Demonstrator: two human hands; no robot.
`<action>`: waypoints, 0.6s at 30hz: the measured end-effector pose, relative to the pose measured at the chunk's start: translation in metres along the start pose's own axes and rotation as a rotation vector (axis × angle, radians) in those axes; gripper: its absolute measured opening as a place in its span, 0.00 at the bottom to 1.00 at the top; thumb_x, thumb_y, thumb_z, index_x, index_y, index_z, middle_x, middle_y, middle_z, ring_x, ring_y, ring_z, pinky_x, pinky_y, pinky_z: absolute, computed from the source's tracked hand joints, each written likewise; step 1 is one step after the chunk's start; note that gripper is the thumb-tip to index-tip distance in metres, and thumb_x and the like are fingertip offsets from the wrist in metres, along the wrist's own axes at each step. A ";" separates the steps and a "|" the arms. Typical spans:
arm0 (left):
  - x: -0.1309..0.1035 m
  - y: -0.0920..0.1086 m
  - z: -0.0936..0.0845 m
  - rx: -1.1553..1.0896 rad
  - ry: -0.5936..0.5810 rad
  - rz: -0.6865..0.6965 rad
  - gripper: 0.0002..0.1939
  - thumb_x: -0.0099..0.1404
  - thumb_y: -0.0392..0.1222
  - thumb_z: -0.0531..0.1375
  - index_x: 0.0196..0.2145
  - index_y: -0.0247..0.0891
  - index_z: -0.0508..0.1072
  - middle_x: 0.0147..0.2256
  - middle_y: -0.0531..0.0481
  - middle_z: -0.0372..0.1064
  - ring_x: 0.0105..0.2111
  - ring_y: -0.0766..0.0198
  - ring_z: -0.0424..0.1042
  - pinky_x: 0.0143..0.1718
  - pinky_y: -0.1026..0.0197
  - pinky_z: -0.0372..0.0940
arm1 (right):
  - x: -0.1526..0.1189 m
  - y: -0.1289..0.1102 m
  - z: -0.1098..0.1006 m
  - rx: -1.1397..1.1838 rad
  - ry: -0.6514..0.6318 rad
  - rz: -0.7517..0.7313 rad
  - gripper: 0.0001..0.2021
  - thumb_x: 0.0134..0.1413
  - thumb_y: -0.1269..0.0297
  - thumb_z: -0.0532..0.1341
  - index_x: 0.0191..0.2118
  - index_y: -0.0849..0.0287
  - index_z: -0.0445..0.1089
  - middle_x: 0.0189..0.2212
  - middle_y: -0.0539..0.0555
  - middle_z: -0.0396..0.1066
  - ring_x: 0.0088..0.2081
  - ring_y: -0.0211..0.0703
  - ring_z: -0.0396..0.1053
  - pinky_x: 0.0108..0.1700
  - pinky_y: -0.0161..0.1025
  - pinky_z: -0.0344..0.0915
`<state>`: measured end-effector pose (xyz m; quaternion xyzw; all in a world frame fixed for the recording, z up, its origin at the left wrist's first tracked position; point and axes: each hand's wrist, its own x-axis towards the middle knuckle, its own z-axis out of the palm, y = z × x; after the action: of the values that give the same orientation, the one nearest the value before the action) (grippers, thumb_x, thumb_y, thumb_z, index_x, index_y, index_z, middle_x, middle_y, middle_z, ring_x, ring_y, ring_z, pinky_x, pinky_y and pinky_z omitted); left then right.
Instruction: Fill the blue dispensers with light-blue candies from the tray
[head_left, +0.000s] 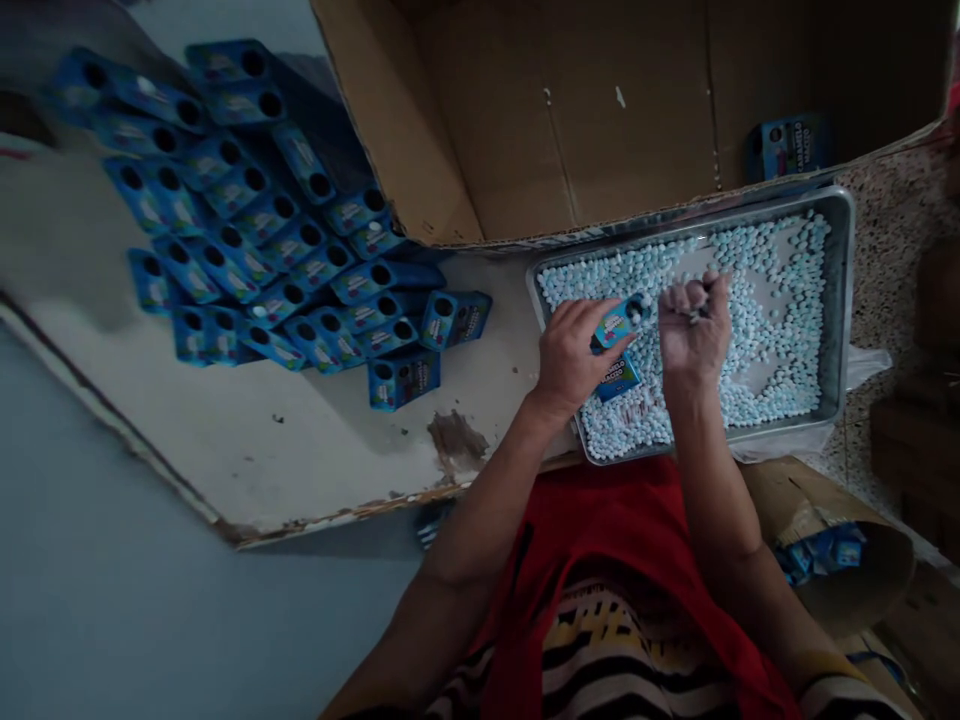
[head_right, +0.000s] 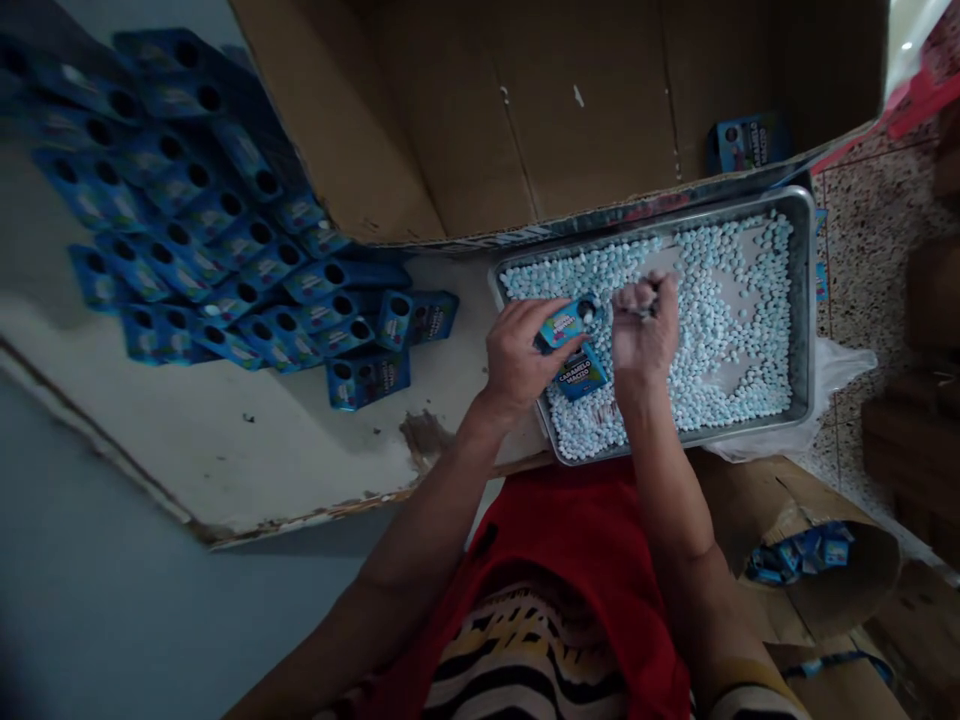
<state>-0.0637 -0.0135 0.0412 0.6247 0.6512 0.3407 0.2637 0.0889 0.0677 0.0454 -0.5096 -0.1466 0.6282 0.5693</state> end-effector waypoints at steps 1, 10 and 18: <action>-0.001 -0.002 0.002 -0.031 0.021 -0.042 0.21 0.70 0.54 0.70 0.56 0.43 0.78 0.51 0.46 0.81 0.53 0.52 0.78 0.60 0.47 0.73 | 0.006 -0.002 -0.011 0.008 0.018 0.049 0.17 0.67 0.45 0.66 0.33 0.49 0.67 0.22 0.43 0.57 0.24 0.35 0.62 0.32 0.34 0.72; -0.036 -0.018 -0.024 -0.386 0.147 -0.361 0.25 0.70 0.59 0.69 0.58 0.43 0.77 0.55 0.44 0.79 0.52 0.56 0.80 0.56 0.56 0.75 | -0.012 -0.013 -0.078 -0.317 0.074 0.347 0.18 0.51 0.53 0.79 0.31 0.58 0.74 0.25 0.45 0.74 0.24 0.28 0.68 0.24 0.25 0.65; -0.121 -0.077 -0.065 -0.069 0.609 -0.678 0.24 0.66 0.54 0.69 0.56 0.44 0.74 0.57 0.45 0.76 0.58 0.54 0.76 0.65 0.52 0.69 | -0.017 -0.005 -0.071 -0.212 0.158 0.599 0.20 0.62 0.50 0.72 0.29 0.57 0.68 0.21 0.43 0.66 0.20 0.28 0.61 0.19 0.24 0.57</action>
<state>-0.1529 -0.1399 0.0124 0.2386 0.8550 0.4249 0.1776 0.1465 0.0266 0.0257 -0.6338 -0.0102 0.7075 0.3125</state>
